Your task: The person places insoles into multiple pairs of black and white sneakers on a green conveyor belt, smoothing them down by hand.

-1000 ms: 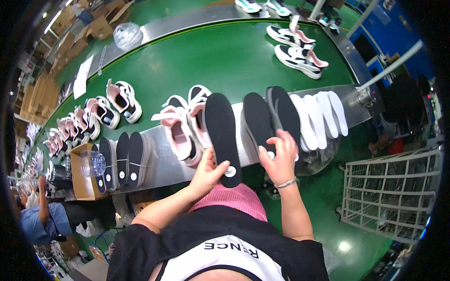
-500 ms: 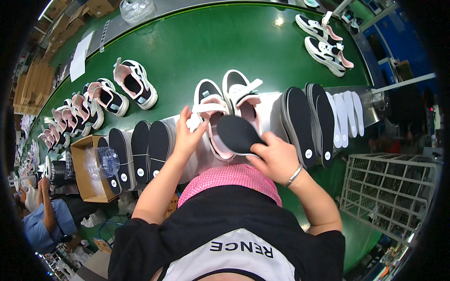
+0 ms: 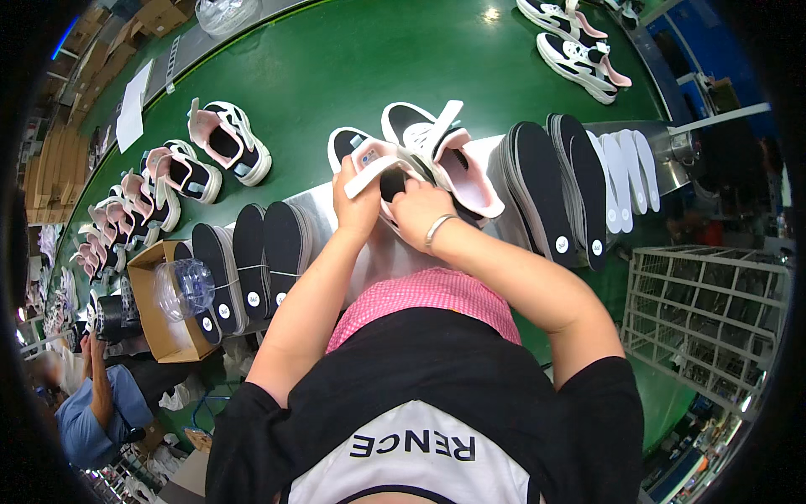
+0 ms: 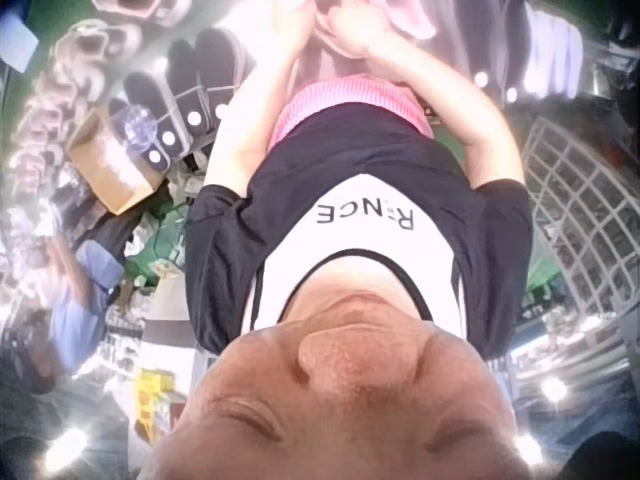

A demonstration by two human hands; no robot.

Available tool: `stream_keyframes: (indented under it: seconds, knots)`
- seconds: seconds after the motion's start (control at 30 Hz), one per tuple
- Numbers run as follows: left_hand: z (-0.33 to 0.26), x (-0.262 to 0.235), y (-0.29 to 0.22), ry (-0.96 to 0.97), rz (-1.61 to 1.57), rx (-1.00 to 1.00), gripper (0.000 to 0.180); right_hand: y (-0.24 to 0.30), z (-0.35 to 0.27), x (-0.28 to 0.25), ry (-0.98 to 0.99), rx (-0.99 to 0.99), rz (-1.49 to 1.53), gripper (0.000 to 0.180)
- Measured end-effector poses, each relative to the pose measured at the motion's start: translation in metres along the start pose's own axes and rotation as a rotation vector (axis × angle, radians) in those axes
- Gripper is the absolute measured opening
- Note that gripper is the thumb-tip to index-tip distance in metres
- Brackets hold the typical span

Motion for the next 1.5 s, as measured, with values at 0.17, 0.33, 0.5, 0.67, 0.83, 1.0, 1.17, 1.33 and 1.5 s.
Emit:
stream_keyframes:
  seconds: [0.17, 0.33, 0.5, 0.67, 0.83, 1.0, 1.17, 1.33, 1.5]
  knots:
    - [-0.001, 0.010, 0.012, -0.006, -0.032, -0.052, 0.022, -0.004, -0.047, -0.032, 0.201, 0.114, -0.127, 0.028]
    - [-0.007, 0.009, 0.018, 0.117, -0.198, -0.027, 0.025, -0.003, -0.037, -0.032, 0.143, -0.021, -0.133, 0.018]
    - [-0.011, 0.011, 0.016, 0.243, -0.283, -0.080, 0.034, 0.004, 0.001, 0.010, 0.078, -0.210, -0.101, 0.013]
    - [-0.018, 0.014, 0.027, 0.202, -0.372, -0.083, 0.039, -0.003, 0.021, 0.025, 0.325, -0.051, -0.013, 0.018]
    - [-0.017, 0.018, 0.028, 0.193, -0.346, -0.082, 0.041, -0.008, 0.036, 0.038, 0.567, -0.020, -0.116, 0.041]
    - [-0.017, 0.027, 0.039, 0.192, -0.375, -0.024, 0.043, 0.000, 0.031, 0.031, 0.435, -0.037, -0.243, 0.049]
    - [-0.014, 0.022, 0.014, 0.218, -0.252, -0.061, 0.036, -0.012, 0.030, 0.035, 0.456, 0.066, -0.164, 0.052]
    - [-0.013, 0.017, 0.014, 0.230, -0.207, 0.010, 0.034, 0.004, 0.012, -0.013, 0.615, -0.134, -0.151, 0.029]
    - [-0.010, 0.028, 0.018, 0.309, -0.354, -0.110, 0.037, -0.013, -0.005, 0.013, 0.688, -0.112, 0.022, 0.031]
Point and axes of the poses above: each hand's wrist, its own z-axis towards the middle knuckle, its own x-axis out of the palm, y = z × x, the point moved 2 cm from there along z, towards the middle knuckle, and after that the axes turned 1 degree about -x, right-handed, at the moved point
